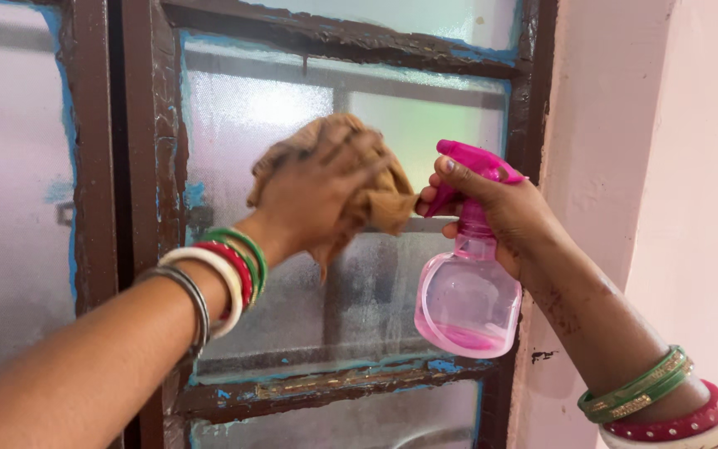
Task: The person cleans a glass window pane by spraying pink liquid from a bottle onto the glass and wiping the surface with a brown cloth.
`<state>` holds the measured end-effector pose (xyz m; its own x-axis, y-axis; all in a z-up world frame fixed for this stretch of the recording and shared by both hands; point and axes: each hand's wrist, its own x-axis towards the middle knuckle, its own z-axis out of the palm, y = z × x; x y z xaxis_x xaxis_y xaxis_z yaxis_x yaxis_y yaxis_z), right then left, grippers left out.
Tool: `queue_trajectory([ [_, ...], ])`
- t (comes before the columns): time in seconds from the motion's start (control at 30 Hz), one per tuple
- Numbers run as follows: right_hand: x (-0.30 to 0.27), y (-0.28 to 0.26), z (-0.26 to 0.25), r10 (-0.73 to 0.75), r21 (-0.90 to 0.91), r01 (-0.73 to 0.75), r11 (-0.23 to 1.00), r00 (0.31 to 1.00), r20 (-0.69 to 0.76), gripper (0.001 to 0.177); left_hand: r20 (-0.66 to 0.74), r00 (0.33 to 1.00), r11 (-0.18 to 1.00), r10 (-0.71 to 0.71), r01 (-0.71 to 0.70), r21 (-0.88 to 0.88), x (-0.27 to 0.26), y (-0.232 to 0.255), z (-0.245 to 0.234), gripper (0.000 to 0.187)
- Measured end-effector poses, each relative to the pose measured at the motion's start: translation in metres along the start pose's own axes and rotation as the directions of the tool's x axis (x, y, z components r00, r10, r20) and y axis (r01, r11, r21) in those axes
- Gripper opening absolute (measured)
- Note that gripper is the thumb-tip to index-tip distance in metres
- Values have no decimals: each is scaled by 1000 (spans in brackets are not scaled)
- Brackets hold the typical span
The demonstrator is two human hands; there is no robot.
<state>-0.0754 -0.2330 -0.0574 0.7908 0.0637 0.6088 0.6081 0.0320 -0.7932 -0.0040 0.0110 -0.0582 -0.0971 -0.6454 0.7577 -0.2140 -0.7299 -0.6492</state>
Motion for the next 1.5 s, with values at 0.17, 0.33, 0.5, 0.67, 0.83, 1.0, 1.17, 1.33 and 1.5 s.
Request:
queue_trajectory([
  [0.17, 3, -11, -3, -13, -11, 12, 1000, 999, -43, 25, -43, 961, 959, -274, 270, -90, 33, -15, 9, 78],
  [0.33, 3, -13, -11, -51, -2, 51, 999, 997, -53, 23, -211, 946, 959, -248, 209, -190, 33, 8, 37, 68],
  [0.5, -8, 2, -15, -18, 62, 19, 998, 1000, -18, 22, 187, 982, 998, 31, -19, -67, -18, 30, 19, 85],
  [0.67, -12, 3, -15, 55, 24, -54, 998, 997, -53, 22, 154, 985, 986, -81, 102, -131, -4, 11, 10, 88],
  [0.83, -10, -2, -30, 32, 38, -31, 999, 999, -23, 23, 18, 946, 944, -323, 324, -65, 26, 9, 21, 52],
  [1.0, -15, 5, -41, 43, 33, -44, 999, 999, 23, 22, 69, 983, 869, -169, 182, -459, 0, 24, -1, 58],
  [1.17, -9, 5, -37, 20, 25, -22, 999, 996, 85, 23, -180, 960, 944, -217, 159, -288, 21, 5, -1, 29],
  [1.33, 7, -4, -33, -1, 50, -2, 999, 998, 59, 22, -282, 821, 851, -497, 396, -346, 51, 13, 10, 38],
  [1.5, 9, 1, -33, 24, 94, -30, 995, 997, 74, 29, 209, 971, 992, -119, 107, 67, 25, 52, -8, 70],
])
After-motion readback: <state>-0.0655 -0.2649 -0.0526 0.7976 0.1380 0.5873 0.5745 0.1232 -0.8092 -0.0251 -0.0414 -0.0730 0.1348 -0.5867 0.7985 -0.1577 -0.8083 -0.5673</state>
